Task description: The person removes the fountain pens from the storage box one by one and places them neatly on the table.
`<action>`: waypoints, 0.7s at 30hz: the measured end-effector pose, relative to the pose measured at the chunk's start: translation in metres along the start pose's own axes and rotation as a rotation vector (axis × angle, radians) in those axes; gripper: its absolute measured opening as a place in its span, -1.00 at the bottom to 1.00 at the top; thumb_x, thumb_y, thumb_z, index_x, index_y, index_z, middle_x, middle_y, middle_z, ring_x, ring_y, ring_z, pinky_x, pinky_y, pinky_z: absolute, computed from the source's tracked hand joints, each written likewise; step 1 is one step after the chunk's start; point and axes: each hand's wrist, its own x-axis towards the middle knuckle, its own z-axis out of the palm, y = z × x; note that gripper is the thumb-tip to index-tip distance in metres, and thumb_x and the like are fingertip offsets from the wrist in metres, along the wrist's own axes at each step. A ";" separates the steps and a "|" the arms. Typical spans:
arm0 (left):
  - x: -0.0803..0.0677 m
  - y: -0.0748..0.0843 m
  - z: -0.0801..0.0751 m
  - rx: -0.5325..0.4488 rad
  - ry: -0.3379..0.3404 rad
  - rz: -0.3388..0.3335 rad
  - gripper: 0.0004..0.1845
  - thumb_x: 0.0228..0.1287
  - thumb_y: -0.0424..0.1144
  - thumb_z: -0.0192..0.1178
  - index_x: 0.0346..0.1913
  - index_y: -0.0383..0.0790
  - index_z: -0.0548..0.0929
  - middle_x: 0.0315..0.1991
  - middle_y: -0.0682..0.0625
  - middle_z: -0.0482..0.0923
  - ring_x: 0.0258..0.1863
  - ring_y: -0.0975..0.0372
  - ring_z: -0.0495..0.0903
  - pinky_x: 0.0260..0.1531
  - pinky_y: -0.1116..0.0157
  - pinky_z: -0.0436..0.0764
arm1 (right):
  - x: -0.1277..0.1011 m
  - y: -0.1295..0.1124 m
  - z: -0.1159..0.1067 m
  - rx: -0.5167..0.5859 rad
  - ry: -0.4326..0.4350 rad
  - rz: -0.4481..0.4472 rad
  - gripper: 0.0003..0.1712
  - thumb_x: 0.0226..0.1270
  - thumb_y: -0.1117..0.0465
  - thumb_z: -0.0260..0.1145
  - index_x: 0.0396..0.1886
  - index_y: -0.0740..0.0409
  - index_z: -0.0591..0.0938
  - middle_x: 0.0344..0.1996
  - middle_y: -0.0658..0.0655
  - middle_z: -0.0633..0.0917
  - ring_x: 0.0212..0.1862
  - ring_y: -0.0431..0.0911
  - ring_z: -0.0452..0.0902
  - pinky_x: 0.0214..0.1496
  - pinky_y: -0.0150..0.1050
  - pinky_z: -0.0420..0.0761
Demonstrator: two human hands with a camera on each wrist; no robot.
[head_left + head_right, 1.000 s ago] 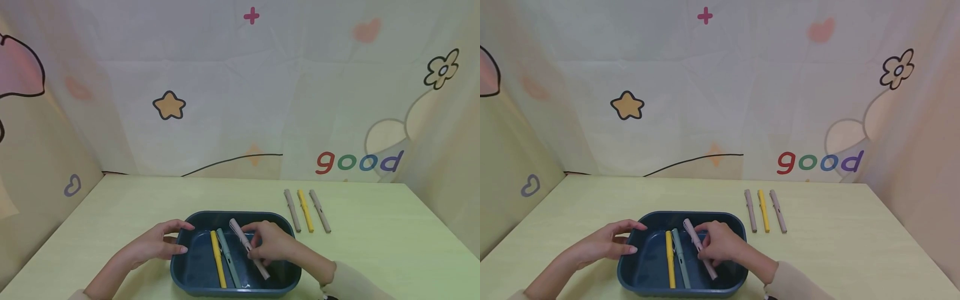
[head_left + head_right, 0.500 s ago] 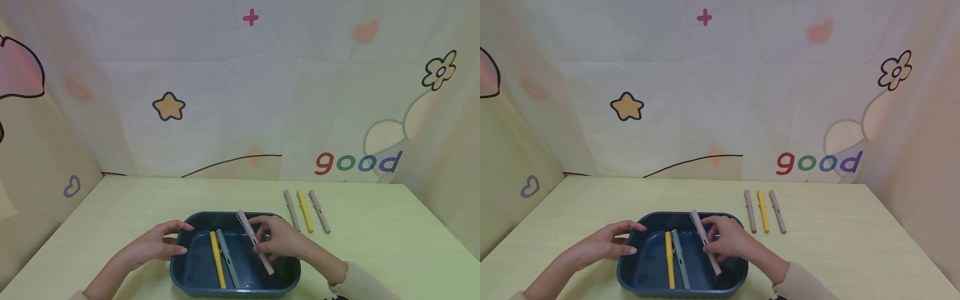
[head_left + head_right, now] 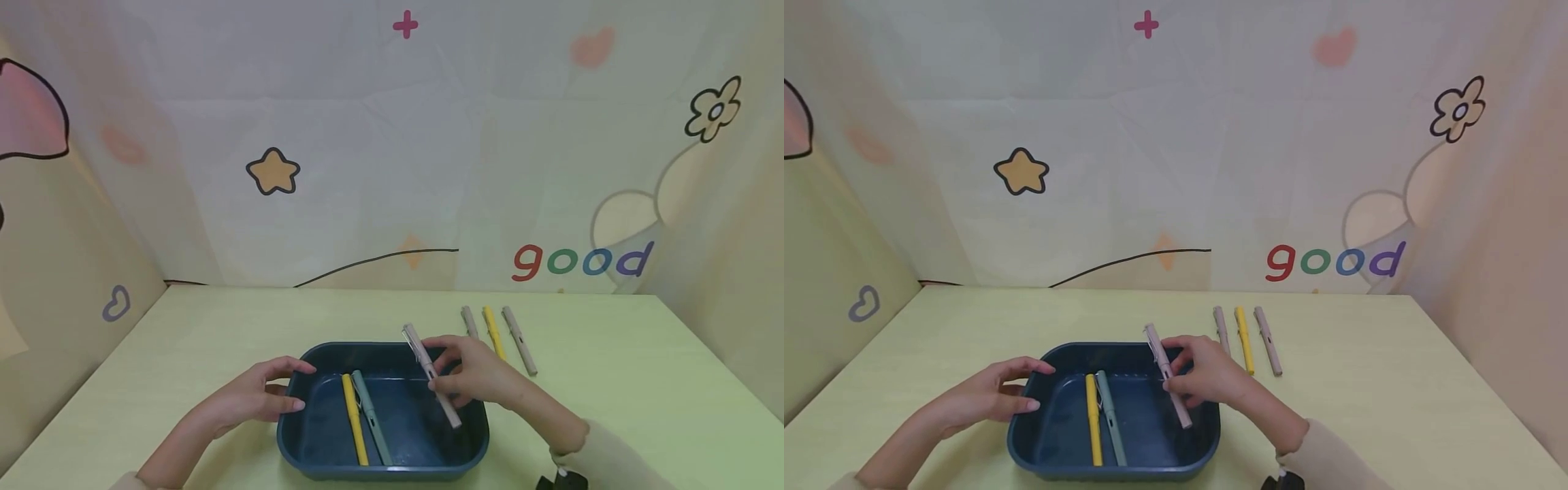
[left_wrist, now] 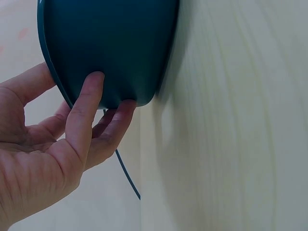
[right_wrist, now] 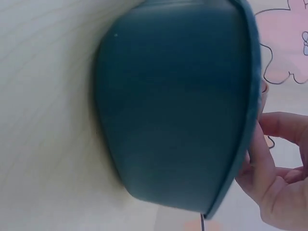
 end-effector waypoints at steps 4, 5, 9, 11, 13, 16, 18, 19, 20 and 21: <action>0.000 0.000 0.000 0.002 0.005 0.000 -0.40 0.05 -0.27 0.32 0.17 -0.27 0.37 0.21 -0.34 0.21 -0.07 0.07 0.49 -0.21 0.04 0.57 | -0.003 0.001 -0.008 0.004 0.023 0.000 -0.29 0.06 0.38 0.35 0.24 0.35 0.31 -0.42 0.14 0.55 -0.46 -0.10 0.58 -0.52 -0.16 0.61; 0.000 0.000 0.000 0.002 0.008 -0.004 -0.41 0.05 -0.28 0.32 0.17 -0.26 0.37 0.21 -0.34 0.22 -0.07 0.07 0.50 -0.21 0.04 0.57 | -0.004 0.002 -0.010 0.006 0.029 0.001 -0.29 0.06 0.38 0.35 0.24 0.36 0.31 -0.41 0.14 0.55 -0.46 -0.10 0.59 -0.52 -0.15 0.61; -0.001 0.000 0.000 0.006 0.016 -0.010 -0.42 0.06 -0.30 0.31 0.18 -0.26 0.37 0.20 -0.34 0.22 -0.07 0.07 0.50 -0.21 0.03 0.57 | -0.006 0.002 -0.016 0.009 0.065 0.017 -0.28 0.06 0.38 0.35 0.25 0.33 0.31 -0.40 0.16 0.55 -0.45 -0.10 0.59 -0.50 -0.14 0.61; -0.002 0.000 -0.001 0.006 0.016 -0.007 -0.42 0.07 -0.31 0.30 0.18 -0.26 0.37 0.20 -0.34 0.22 -0.08 0.07 0.50 -0.22 0.04 0.57 | -0.006 0.002 -0.018 0.005 0.079 0.029 -0.28 0.06 0.38 0.36 0.25 0.33 0.32 -0.39 0.16 0.56 -0.43 -0.09 0.60 -0.50 -0.14 0.61; -0.002 0.000 -0.001 0.003 0.015 -0.007 -0.42 0.07 -0.31 0.30 0.18 -0.27 0.36 0.20 -0.34 0.22 -0.08 0.08 0.50 -0.22 0.05 0.57 | -0.006 0.003 -0.020 -0.003 0.093 0.044 -0.28 0.06 0.37 0.36 0.25 0.32 0.32 -0.39 0.16 0.57 -0.43 -0.10 0.60 -0.50 -0.15 0.61; -0.002 -0.001 -0.002 -0.006 0.015 -0.007 -0.41 0.07 -0.31 0.30 0.18 -0.28 0.36 0.20 -0.34 0.22 -0.08 0.07 0.49 -0.22 0.05 0.57 | -0.007 0.005 -0.024 -0.010 0.110 0.058 -0.29 0.06 0.36 0.36 0.24 0.31 0.33 -0.38 0.16 0.57 -0.42 -0.10 0.59 -0.49 -0.15 0.62; -0.001 -0.001 -0.002 -0.008 0.015 -0.006 -0.41 0.06 -0.30 0.31 0.18 -0.29 0.36 0.20 -0.34 0.22 -0.08 0.07 0.49 -0.22 0.06 0.58 | -0.008 0.007 -0.026 -0.008 0.127 0.073 -0.29 0.05 0.35 0.37 0.24 0.30 0.34 -0.38 0.17 0.56 -0.42 -0.09 0.58 -0.48 -0.15 0.62; -0.001 -0.001 -0.001 -0.009 0.014 -0.004 -0.41 0.06 -0.31 0.31 0.17 -0.29 0.36 0.20 -0.34 0.23 -0.08 0.07 0.50 -0.22 0.06 0.58 | -0.009 0.009 -0.028 -0.007 0.136 0.079 -0.28 0.05 0.35 0.37 0.24 0.29 0.34 -0.37 0.17 0.56 -0.41 -0.09 0.58 -0.48 -0.15 0.62; 0.000 -0.001 -0.001 -0.010 0.014 -0.003 -0.42 0.05 -0.31 0.31 0.17 -0.29 0.37 0.19 -0.33 0.23 -0.08 0.07 0.50 -0.22 0.06 0.58 | -0.010 0.010 -0.029 -0.005 0.144 0.083 -0.28 0.04 0.35 0.38 0.24 0.29 0.34 -0.37 0.18 0.55 -0.41 -0.09 0.57 -0.47 -0.14 0.62; 0.001 -0.001 0.000 -0.011 0.010 0.000 -0.42 0.05 -0.31 0.31 0.17 -0.29 0.37 0.19 -0.33 0.24 -0.08 0.07 0.50 -0.22 0.06 0.58 | -0.012 0.011 -0.031 -0.004 0.151 0.087 -0.28 0.04 0.34 0.38 0.24 0.29 0.34 -0.37 0.18 0.55 -0.41 -0.08 0.57 -0.47 -0.14 0.62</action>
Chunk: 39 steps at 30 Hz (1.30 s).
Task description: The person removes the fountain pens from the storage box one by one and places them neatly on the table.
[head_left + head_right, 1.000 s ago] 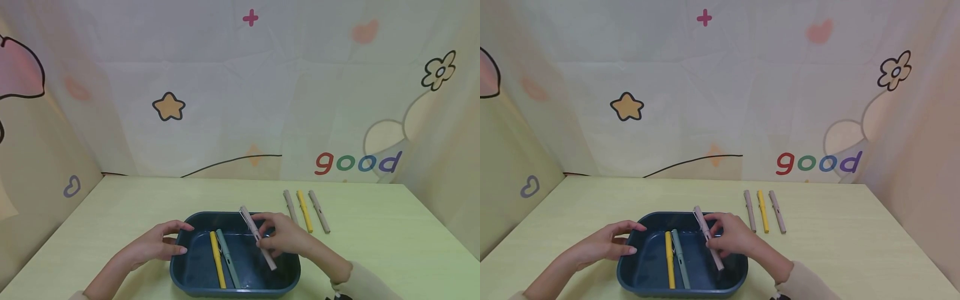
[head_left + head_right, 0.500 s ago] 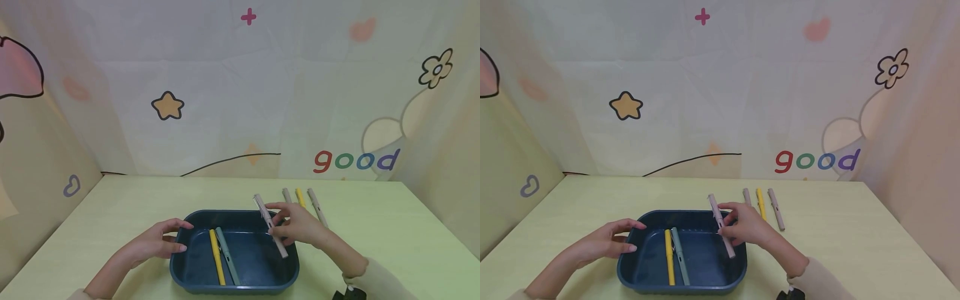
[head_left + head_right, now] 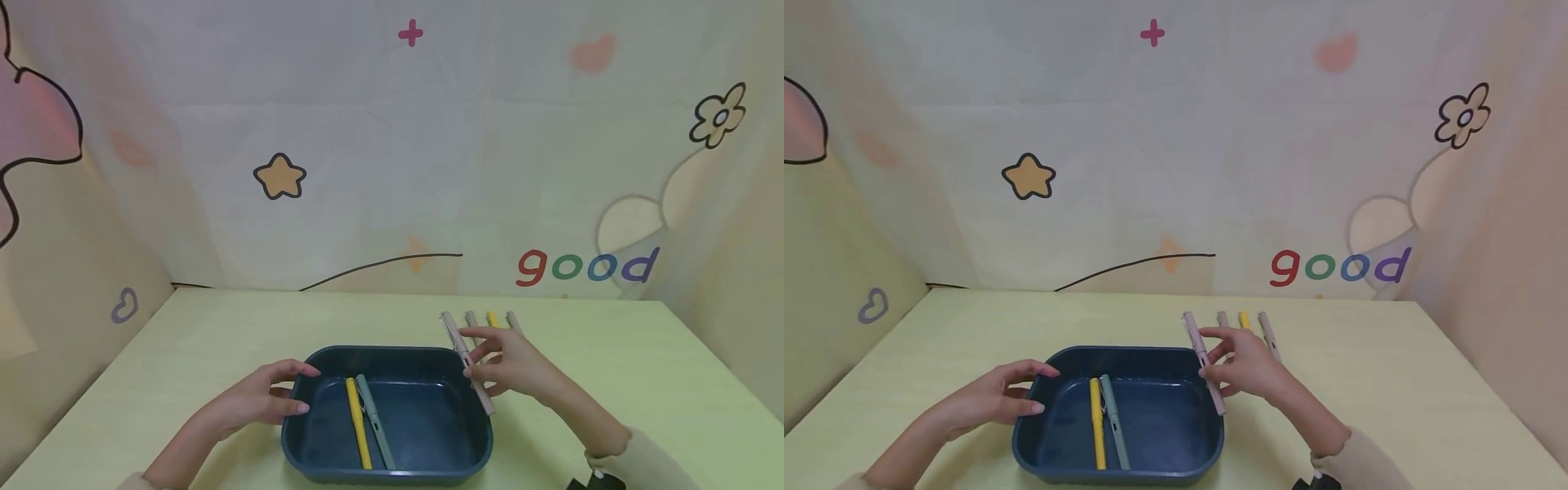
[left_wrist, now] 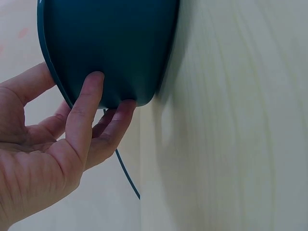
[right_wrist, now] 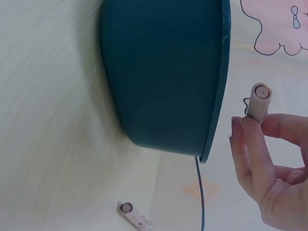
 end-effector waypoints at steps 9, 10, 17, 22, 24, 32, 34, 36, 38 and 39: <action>0.000 0.003 0.001 0.014 0.014 -0.001 -0.42 0.04 -0.31 0.32 0.16 -0.28 0.38 0.18 -0.32 0.25 -0.09 0.07 0.51 -0.23 0.05 0.58 | -0.002 0.007 -0.018 0.008 0.022 -0.022 -0.26 0.07 0.34 0.36 0.26 0.33 0.29 -0.33 0.22 0.54 -0.40 -0.07 0.60 -0.44 -0.10 0.62; -0.001 0.002 0.000 0.012 0.013 -0.001 -0.42 0.04 -0.31 0.32 0.16 -0.28 0.38 0.18 -0.33 0.25 -0.10 0.07 0.51 -0.23 0.06 0.58 | -0.001 0.007 -0.021 0.006 0.029 -0.022 -0.26 0.07 0.34 0.36 0.27 0.33 0.29 -0.32 0.22 0.54 -0.40 -0.07 0.60 -0.44 -0.10 0.62; -0.001 0.001 0.000 -0.006 0.004 -0.010 -0.41 0.04 -0.31 0.32 0.17 -0.27 0.38 0.19 -0.32 0.25 -0.11 0.08 0.50 -0.23 0.08 0.58 | 0.001 0.020 -0.038 0.002 0.073 0.007 -0.24 0.11 0.31 0.34 0.29 0.33 0.25 -0.31 0.23 0.54 -0.39 -0.07 0.58 -0.40 -0.11 0.62; -0.002 0.002 0.001 -0.005 0.003 -0.007 -0.43 0.06 -0.33 0.30 0.17 -0.29 0.37 0.20 -0.34 0.22 -0.11 0.08 0.50 -0.23 0.06 0.58 | 0.003 0.031 -0.050 -0.027 0.105 0.037 -0.22 0.11 0.27 0.35 0.30 0.32 0.23 -0.26 0.26 0.54 -0.37 -0.08 0.56 -0.38 -0.13 0.62; -0.002 0.001 0.001 -0.004 0.004 -0.007 -0.42 0.05 -0.33 0.30 0.17 -0.29 0.37 0.20 -0.35 0.22 -0.11 0.08 0.50 -0.23 0.06 0.58 | 0.004 0.038 -0.056 -0.039 0.109 0.035 -0.20 0.10 0.23 0.36 0.30 0.33 0.23 -0.26 0.26 0.54 -0.38 -0.08 0.57 -0.38 -0.13 0.63; -0.001 0.000 0.001 -0.009 -0.001 0.001 -0.43 0.06 -0.34 0.30 0.17 -0.29 0.37 0.19 -0.33 0.24 -0.11 0.08 0.50 -0.24 0.06 0.58 | 0.011 0.061 -0.073 -0.067 0.119 0.046 -0.23 0.14 0.21 0.33 0.30 0.33 0.22 -0.25 0.27 0.54 -0.33 -0.08 0.53 -0.34 -0.15 0.62; -0.001 0.000 0.000 -0.015 -0.006 0.006 -0.43 0.06 -0.34 0.29 0.17 -0.29 0.36 0.18 -0.32 0.24 -0.12 0.09 0.51 -0.23 0.06 0.58 | 0.011 0.062 -0.075 -0.070 0.123 0.075 -0.21 0.14 0.22 0.32 0.31 0.34 0.20 -0.22 0.28 0.54 -0.30 -0.08 0.52 -0.31 -0.14 0.62; -0.001 0.000 0.000 -0.019 -0.006 0.006 -0.43 0.06 -0.34 0.30 0.17 -0.29 0.36 0.18 -0.31 0.25 -0.12 0.09 0.51 -0.23 0.06 0.58 | 0.012 0.064 -0.078 -0.079 0.128 0.089 -0.22 0.16 0.23 0.30 0.32 0.34 0.18 -0.21 0.27 0.54 -0.31 -0.09 0.52 -0.31 -0.14 0.62; -0.001 0.000 0.000 -0.019 -0.007 0.006 -0.43 0.06 -0.34 0.30 0.16 -0.29 0.36 0.18 -0.31 0.25 -0.12 0.09 0.51 -0.23 0.06 0.58 | 0.014 0.068 -0.081 -0.087 0.132 0.099 -0.23 0.18 0.24 0.29 0.32 0.35 0.17 -0.21 0.27 0.54 -0.32 -0.10 0.52 -0.31 -0.14 0.62; -0.001 0.000 0.000 -0.017 -0.006 0.006 -0.43 0.06 -0.33 0.30 0.16 -0.29 0.36 0.18 -0.31 0.25 -0.12 0.09 0.50 -0.23 0.06 0.58 | 0.015 0.070 -0.083 -0.089 0.134 0.101 -0.23 0.19 0.25 0.29 0.32 0.36 0.16 -0.21 0.27 0.55 -0.33 -0.11 0.52 -0.31 -0.14 0.62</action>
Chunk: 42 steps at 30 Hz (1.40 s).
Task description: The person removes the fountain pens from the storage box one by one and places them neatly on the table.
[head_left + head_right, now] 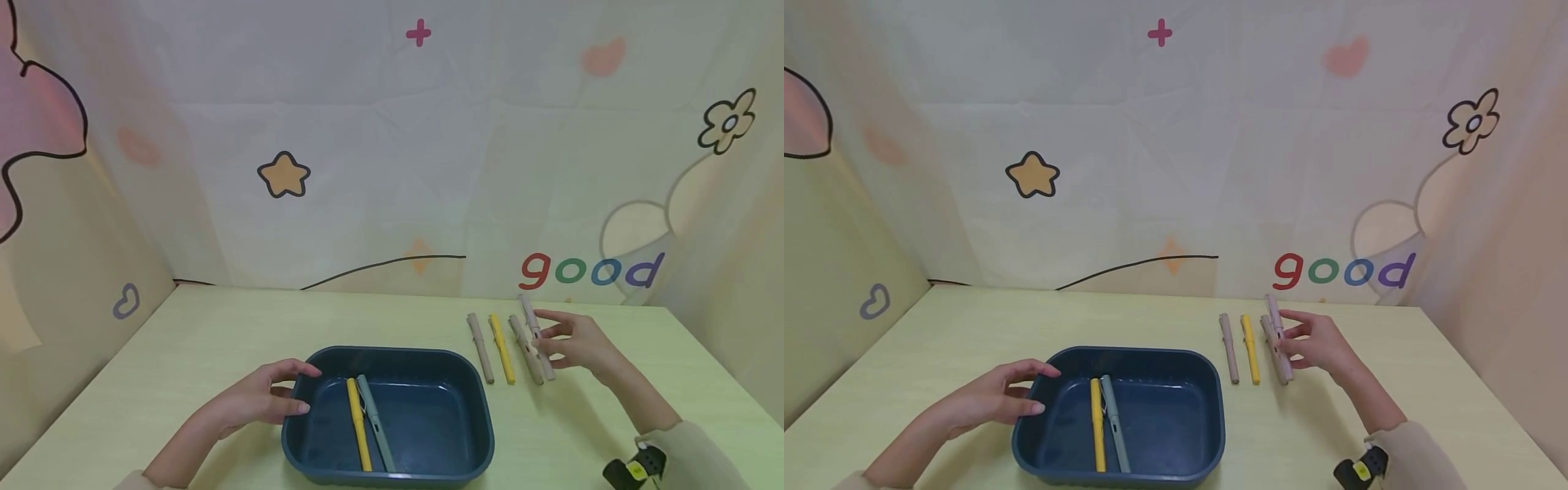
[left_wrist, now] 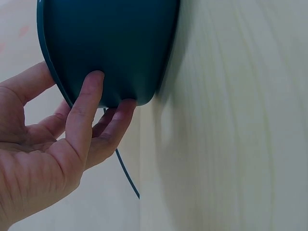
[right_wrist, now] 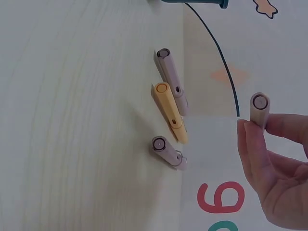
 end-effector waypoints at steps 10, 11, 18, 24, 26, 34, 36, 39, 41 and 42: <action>0.001 0.001 0.000 0.004 0.005 -0.006 -0.44 0.06 -0.34 0.29 0.16 -0.29 0.37 0.18 -0.33 0.24 -0.09 0.06 0.50 -0.23 0.04 0.58 | 0.006 0.013 -0.009 0.022 0.007 0.024 -0.22 0.21 0.22 0.28 0.32 0.40 0.14 -0.22 0.27 0.55 -0.35 -0.12 0.57 -0.30 -0.12 0.62; 0.001 0.000 0.000 0.004 0.005 -0.008 -0.44 0.07 -0.34 0.29 0.16 -0.29 0.37 0.18 -0.33 0.24 -0.08 0.06 0.50 -0.23 0.04 0.58 | 0.007 0.014 -0.010 0.027 0.007 0.027 -0.23 0.21 0.22 0.28 0.32 0.40 0.14 -0.22 0.26 0.55 -0.35 -0.12 0.57 -0.30 -0.12 0.62; 0.001 -0.001 0.001 0.002 0.015 -0.018 -0.45 0.06 -0.36 0.29 0.15 -0.29 0.38 0.18 -0.34 0.24 -0.08 0.06 0.50 -0.23 0.02 0.57 | 0.012 0.025 -0.013 0.041 0.014 0.054 -0.24 0.20 0.24 0.27 0.30 0.42 0.16 -0.26 0.21 0.57 -0.37 -0.13 0.59 -0.28 -0.13 0.62; 0.001 0.000 0.001 0.004 0.020 -0.020 -0.45 0.06 -0.36 0.30 0.15 -0.29 0.38 0.17 -0.32 0.26 -0.06 0.05 0.49 -0.22 0.00 0.56 | 0.016 0.032 -0.015 0.056 0.011 0.066 -0.25 0.21 0.27 0.26 0.30 0.44 0.15 -0.25 0.22 0.57 -0.37 -0.14 0.57 -0.28 -0.12 0.62; 0.000 0.000 0.001 0.008 0.021 -0.020 -0.45 0.06 -0.35 0.30 0.15 -0.28 0.39 0.17 -0.32 0.25 -0.06 0.05 0.49 -0.22 0.00 0.56 | 0.018 0.035 -0.014 0.063 0.010 0.069 -0.27 0.21 0.28 0.26 0.29 0.45 0.15 -0.26 0.20 0.58 -0.38 -0.14 0.57 -0.30 -0.14 0.62; 0.001 -0.001 0.002 0.018 0.027 -0.033 -0.44 0.03 -0.32 0.32 0.14 -0.27 0.40 0.19 -0.33 0.24 -0.10 0.07 0.50 -0.24 0.05 0.58 | 0.023 0.045 -0.014 0.054 0.001 0.091 -0.30 0.17 0.33 0.25 0.25 0.49 0.20 -0.32 0.16 0.57 -0.41 -0.15 0.56 -0.34 -0.18 0.62; 0.001 -0.001 0.002 0.021 0.024 -0.032 -0.44 0.04 -0.32 0.32 0.14 -0.27 0.40 0.20 -0.34 0.23 -0.10 0.07 0.50 -0.24 0.06 0.58 | 0.023 0.046 -0.013 0.045 0.005 0.101 -0.31 0.16 0.34 0.25 0.25 0.49 0.21 -0.32 0.16 0.57 -0.41 -0.16 0.56 -0.34 -0.18 0.62; 0.002 -0.001 0.001 0.024 0.024 -0.033 -0.44 0.04 -0.32 0.32 0.14 -0.26 0.40 0.20 -0.34 0.23 -0.11 0.07 0.50 -0.24 0.05 0.58 | 0.024 0.047 -0.013 0.027 0.009 0.111 -0.32 0.15 0.35 0.24 0.24 0.50 0.22 -0.31 0.18 0.57 -0.41 -0.16 0.55 -0.34 -0.17 0.62; 0.002 -0.001 0.001 0.026 0.025 -0.033 -0.45 0.05 -0.33 0.31 0.14 -0.26 0.40 0.20 -0.33 0.23 -0.11 0.07 0.50 -0.24 0.05 0.58 | 0.025 0.047 -0.014 0.016 0.013 0.118 -0.33 0.15 0.36 0.23 0.24 0.50 0.23 -0.30 0.19 0.56 -0.42 -0.17 0.55 -0.34 -0.18 0.62; 0.002 -0.001 0.001 0.025 0.023 -0.032 -0.45 0.05 -0.33 0.31 0.14 -0.26 0.40 0.20 -0.33 0.23 -0.11 0.07 0.50 -0.24 0.05 0.58 | 0.025 0.047 -0.014 0.010 0.014 0.123 -0.33 0.15 0.36 0.23 0.23 0.50 0.23 -0.30 0.20 0.56 -0.42 -0.16 0.54 -0.35 -0.18 0.62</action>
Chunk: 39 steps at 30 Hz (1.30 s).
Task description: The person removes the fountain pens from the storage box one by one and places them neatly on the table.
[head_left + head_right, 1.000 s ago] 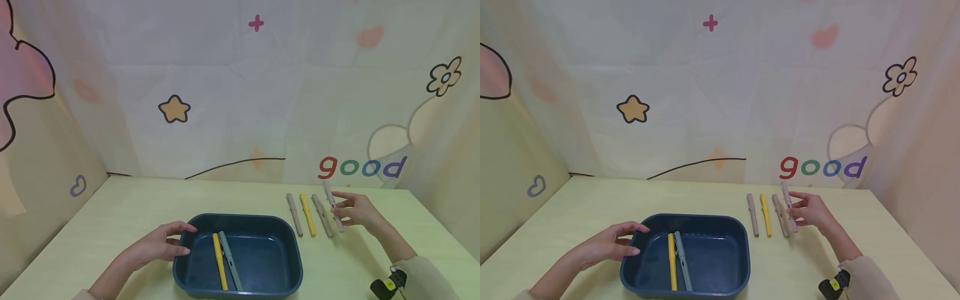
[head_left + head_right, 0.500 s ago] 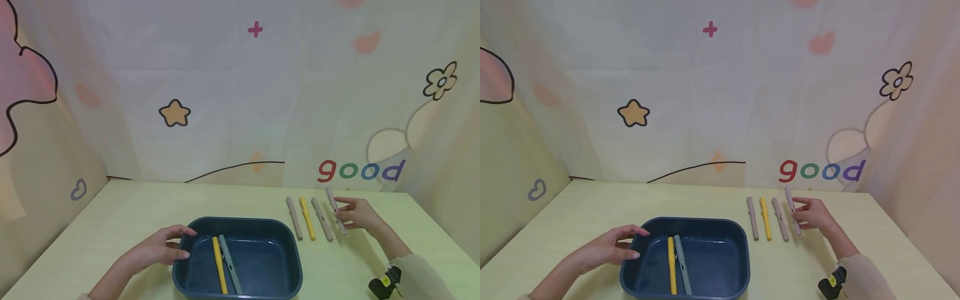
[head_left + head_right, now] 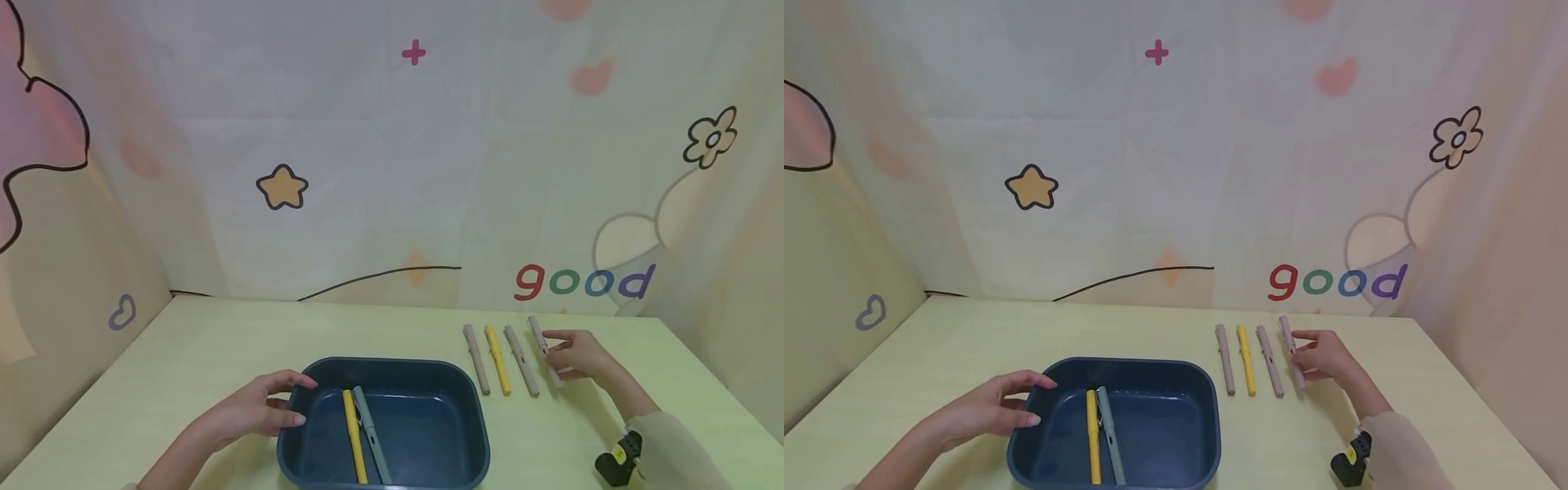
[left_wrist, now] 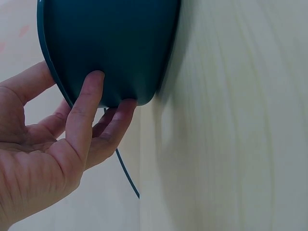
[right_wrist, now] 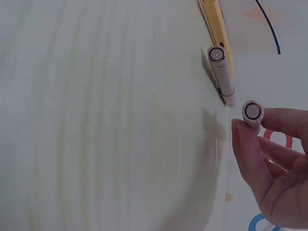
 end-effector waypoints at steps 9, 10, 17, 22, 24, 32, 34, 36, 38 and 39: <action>-0.002 -0.002 -0.001 -0.018 -0.018 0.005 -0.44 0.06 -0.31 0.31 0.15 -0.27 0.39 0.19 -0.32 0.24 -0.11 0.08 0.49 -0.25 0.08 0.58 | 0.003 0.003 0.001 -0.031 -0.026 0.030 -0.33 0.12 0.37 0.25 0.21 0.50 0.25 -0.30 0.22 0.57 -0.44 -0.16 0.52 -0.38 -0.20 0.62; -0.002 -0.002 -0.001 -0.018 -0.016 0.008 -0.44 0.06 -0.32 0.30 0.15 -0.27 0.39 0.19 -0.32 0.24 -0.11 0.08 0.49 -0.25 0.08 0.58 | 0.003 0.003 0.000 -0.029 -0.026 0.035 -0.33 0.11 0.37 0.25 0.22 0.50 0.25 -0.29 0.23 0.57 -0.44 -0.16 0.52 -0.37 -0.20 0.62; -0.002 0.001 -0.001 -0.019 -0.013 0.022 -0.44 0.05 -0.32 0.31 0.15 -0.27 0.38 0.20 -0.33 0.22 -0.11 0.09 0.50 -0.24 0.08 0.58 | 0.006 0.002 -0.002 -0.059 -0.039 0.036 -0.32 0.10 0.35 0.27 0.21 0.50 0.26 -0.26 0.27 0.57 -0.44 -0.16 0.51 -0.37 -0.20 0.62; -0.002 0.000 -0.001 -0.022 -0.017 0.020 -0.43 0.04 -0.31 0.31 0.15 -0.28 0.38 0.19 -0.33 0.23 -0.11 0.08 0.50 -0.24 0.08 0.58 | 0.007 0.004 -0.001 -0.091 -0.036 0.042 -0.34 0.08 0.32 0.30 0.17 0.50 0.31 -0.35 0.18 0.58 -0.49 -0.16 0.48 -0.42 -0.23 0.61; -0.001 0.000 -0.001 -0.022 -0.016 0.020 -0.43 0.04 -0.31 0.32 0.15 -0.28 0.39 0.20 -0.33 0.23 -0.10 0.08 0.50 -0.24 0.08 0.58 | 0.008 0.004 -0.001 -0.103 -0.036 0.042 -0.34 0.08 0.32 0.30 0.16 0.51 0.32 -0.38 0.14 0.58 -0.51 -0.16 0.47 -0.45 -0.23 0.60; -0.001 0.001 -0.001 -0.034 -0.024 0.022 -0.43 0.05 -0.33 0.31 0.15 -0.30 0.38 0.19 -0.34 0.23 -0.09 0.07 0.51 -0.22 0.03 0.57 | 0.010 0.001 0.000 -0.153 -0.042 0.036 -0.37 0.09 0.33 0.29 0.14 0.52 0.34 -0.46 0.10 0.58 -0.53 -0.16 0.45 -0.46 -0.23 0.60; -0.001 0.000 -0.001 -0.034 -0.024 0.023 -0.44 0.05 -0.35 0.31 0.15 -0.30 0.37 0.19 -0.35 0.23 -0.08 0.07 0.51 -0.22 0.02 0.57 | 0.010 -0.001 0.000 -0.158 -0.044 0.037 -0.37 0.08 0.32 0.29 0.14 0.53 0.34 -0.47 0.09 0.57 -0.52 -0.15 0.44 -0.46 -0.23 0.60; -0.001 0.000 -0.001 -0.034 -0.023 0.024 -0.44 0.06 -0.36 0.30 0.15 -0.30 0.37 0.19 -0.35 0.23 -0.07 0.06 0.50 -0.21 0.01 0.56 | 0.009 -0.002 0.000 -0.162 -0.042 0.037 -0.38 0.08 0.33 0.29 0.13 0.53 0.34 -0.48 0.09 0.57 -0.53 -0.15 0.44 -0.47 -0.23 0.59; -0.001 0.000 -0.001 -0.034 -0.023 0.022 -0.45 0.07 -0.36 0.29 0.15 -0.30 0.37 0.20 -0.35 0.22 -0.06 0.05 0.50 -0.21 0.01 0.56 | 0.009 -0.002 0.001 -0.167 -0.042 0.033 -0.38 0.07 0.33 0.28 0.13 0.54 0.35 -0.47 0.10 0.57 -0.53 -0.15 0.44 -0.48 -0.23 0.59; -0.001 -0.001 -0.001 -0.034 -0.022 0.021 -0.45 0.07 -0.37 0.29 0.15 -0.30 0.37 0.20 -0.35 0.22 -0.06 0.05 0.50 -0.21 0.00 0.56 | 0.009 -0.002 0.001 -0.171 -0.041 0.033 -0.38 0.07 0.33 0.28 0.12 0.54 0.35 -0.47 0.10 0.57 -0.53 -0.15 0.44 -0.49 -0.24 0.59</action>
